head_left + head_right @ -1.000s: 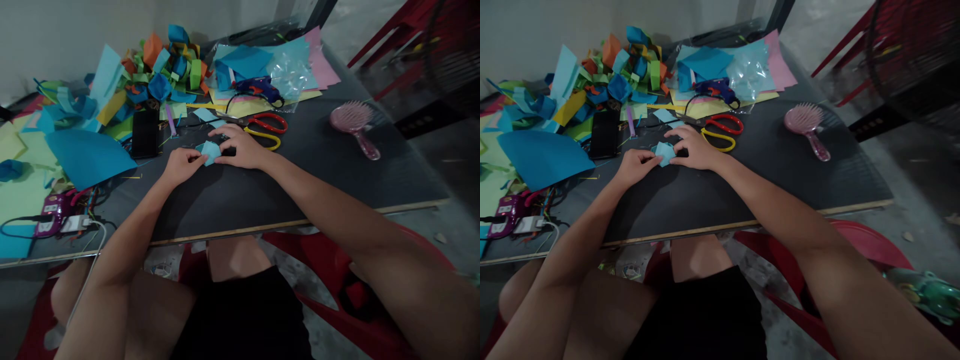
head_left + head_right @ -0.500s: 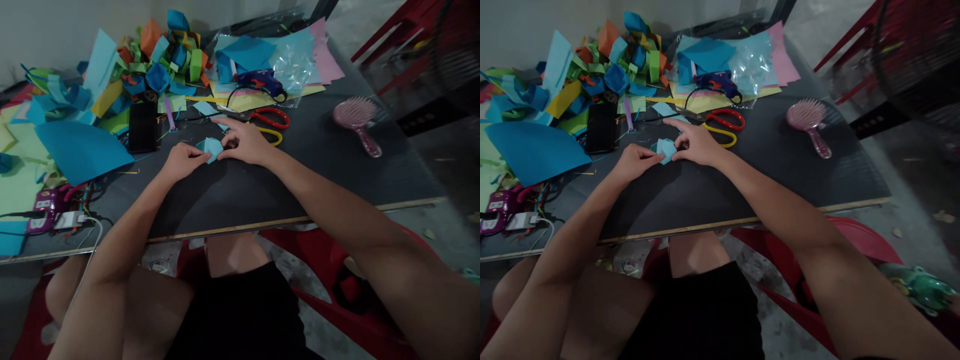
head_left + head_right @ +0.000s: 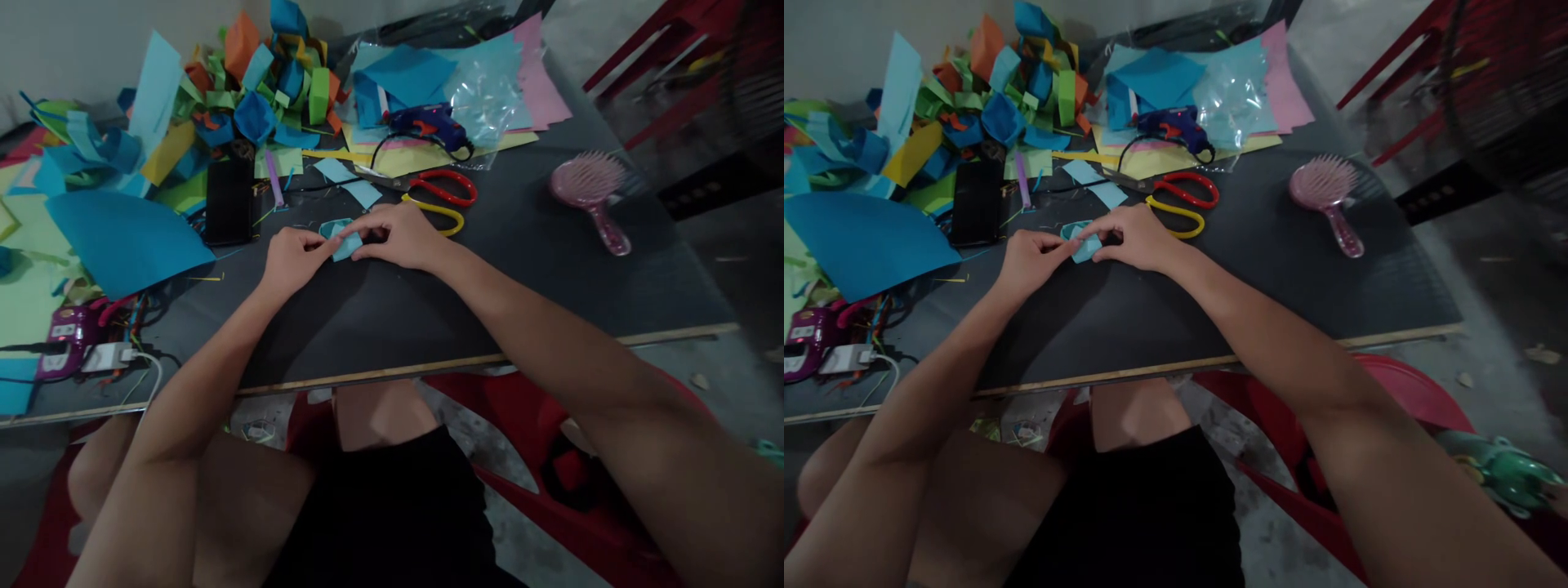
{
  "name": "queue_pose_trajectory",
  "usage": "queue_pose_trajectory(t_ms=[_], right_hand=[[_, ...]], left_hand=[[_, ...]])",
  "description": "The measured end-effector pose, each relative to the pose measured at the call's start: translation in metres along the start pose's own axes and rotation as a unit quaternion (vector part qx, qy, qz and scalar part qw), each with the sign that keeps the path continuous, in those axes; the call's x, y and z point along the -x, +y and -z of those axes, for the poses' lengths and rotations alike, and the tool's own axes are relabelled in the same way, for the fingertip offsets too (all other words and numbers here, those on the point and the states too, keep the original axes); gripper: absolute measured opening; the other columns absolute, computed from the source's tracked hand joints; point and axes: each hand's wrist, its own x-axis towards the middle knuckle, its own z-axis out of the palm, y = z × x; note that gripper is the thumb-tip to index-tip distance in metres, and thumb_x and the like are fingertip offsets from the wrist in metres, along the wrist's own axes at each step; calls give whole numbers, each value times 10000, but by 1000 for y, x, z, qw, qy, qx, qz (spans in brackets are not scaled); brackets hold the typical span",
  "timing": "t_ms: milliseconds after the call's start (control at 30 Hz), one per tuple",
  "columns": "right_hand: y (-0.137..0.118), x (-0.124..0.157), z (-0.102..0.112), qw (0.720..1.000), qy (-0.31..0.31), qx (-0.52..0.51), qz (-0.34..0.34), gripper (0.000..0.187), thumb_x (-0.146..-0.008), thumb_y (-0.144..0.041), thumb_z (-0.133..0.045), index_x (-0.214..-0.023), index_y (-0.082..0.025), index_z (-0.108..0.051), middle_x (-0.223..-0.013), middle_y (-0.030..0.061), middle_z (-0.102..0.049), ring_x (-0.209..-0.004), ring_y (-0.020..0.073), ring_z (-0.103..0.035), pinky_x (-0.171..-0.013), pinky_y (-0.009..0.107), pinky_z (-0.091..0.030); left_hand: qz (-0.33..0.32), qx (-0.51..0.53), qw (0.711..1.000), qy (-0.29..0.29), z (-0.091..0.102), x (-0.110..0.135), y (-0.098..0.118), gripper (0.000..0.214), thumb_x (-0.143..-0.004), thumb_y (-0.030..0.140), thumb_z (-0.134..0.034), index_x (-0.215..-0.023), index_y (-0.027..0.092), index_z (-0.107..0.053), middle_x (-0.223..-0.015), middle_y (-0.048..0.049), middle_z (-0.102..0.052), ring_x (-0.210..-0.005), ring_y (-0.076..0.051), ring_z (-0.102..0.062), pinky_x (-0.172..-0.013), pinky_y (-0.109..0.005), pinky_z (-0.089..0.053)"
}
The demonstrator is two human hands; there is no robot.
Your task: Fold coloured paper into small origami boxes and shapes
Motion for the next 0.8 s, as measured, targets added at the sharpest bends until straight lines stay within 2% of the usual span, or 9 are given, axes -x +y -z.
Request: queue_pose_trajectory(t_ms=[233, 300, 367, 467, 533, 600, 733, 800], right_hand=[[-2, 0, -2, 1000, 4, -1, -28, 327, -768, -463, -781, -1039, -281, -805, -743, 16, -725, -629, 157, -573, -625, 308, -417], [-3, 0, -3, 1000, 4, -5, -30, 283, -773, -454, -777, -994, -282, -814, -743, 16, -736, -629, 158, -584, -628, 308, -431], [-4, 0, -3, 1000, -2, -10, -22, 239, -786, -448, -766, -953, -286, -818, -766, 13, -753, -641, 157, -601, -638, 304, -446], [-2, -1, -3, 1000, -18, -10, 1, 201, -821, -440, -734, -914, -284, -818, -807, 13, -769, -690, 164, -642, -668, 302, -469], [-1, -1, -3, 999, -29, 0, 15, 201, -848, -436, -710, -916, -280, -817, -833, 22, -772, -741, 178, -665, -700, 312, -487], [0, 0, -3, 999, -32, 25, 30, 212, -876, -439, -684, -939, -285, -815, -900, 36, -773, -822, 208, -675, -758, 349, -503], [0, 0, -4, 993, 4, 102, 55, 250, -902, -453, -646, -956, -273, -811, -1176, 80, -715, -1071, 295, -610, -903, 462, -474], [-1, 0, -3, 991, 15, 122, 61, 269, -914, -447, -621, -935, -256, -810, -1226, 90, -682, -1110, 310, -577, -927, 487, -456]], left_hand=[[36, -108, 991, 66, -5, 3, 4, 342, -828, 493, -690, -690, 183, -727, -574, -27, -583, -597, -156, -517, -553, -271, -302], [2, -130, 987, 94, -4, 5, 3, 299, -834, 477, -690, -787, 192, -766, -668, -43, -647, -671, -170, -569, -586, -267, -354], [-67, -148, 981, 110, -3, 6, 2, 291, -869, 461, -651, -915, 208, -788, -813, -63, -702, -795, -188, -615, -651, -270, -411], [-175, -178, 967, 59, -2, 6, -1, 314, -897, 467, -618, -990, 223, -792, -935, -80, -723, -947, -224, -628, -757, -303, -459], [-208, -197, 958, 9, -2, 6, -4, 303, -885, 467, -646, -966, 217, -795, -915, -82, -729, -975, -242, -624, -802, -331, -466], [-211, -207, 955, -9, -3, 3, -8, 275, -880, 447, -667, -940, 212, -796, -885, -82, -735, -981, -250, -618, -841, -356, -462], [-210, -196, 958, 0, -4, -1, -14, 269, -910, 430, -634, -937, 218, -798, -870, -82, -742, -994, -258, -606, -892, -398, -459], [-215, -188, 958, 7, -5, -1, -15, 285, -927, 433, -610, -930, 218, -797, -879, -83, -742, -1017, -262, -601, -915, -416, -465]])
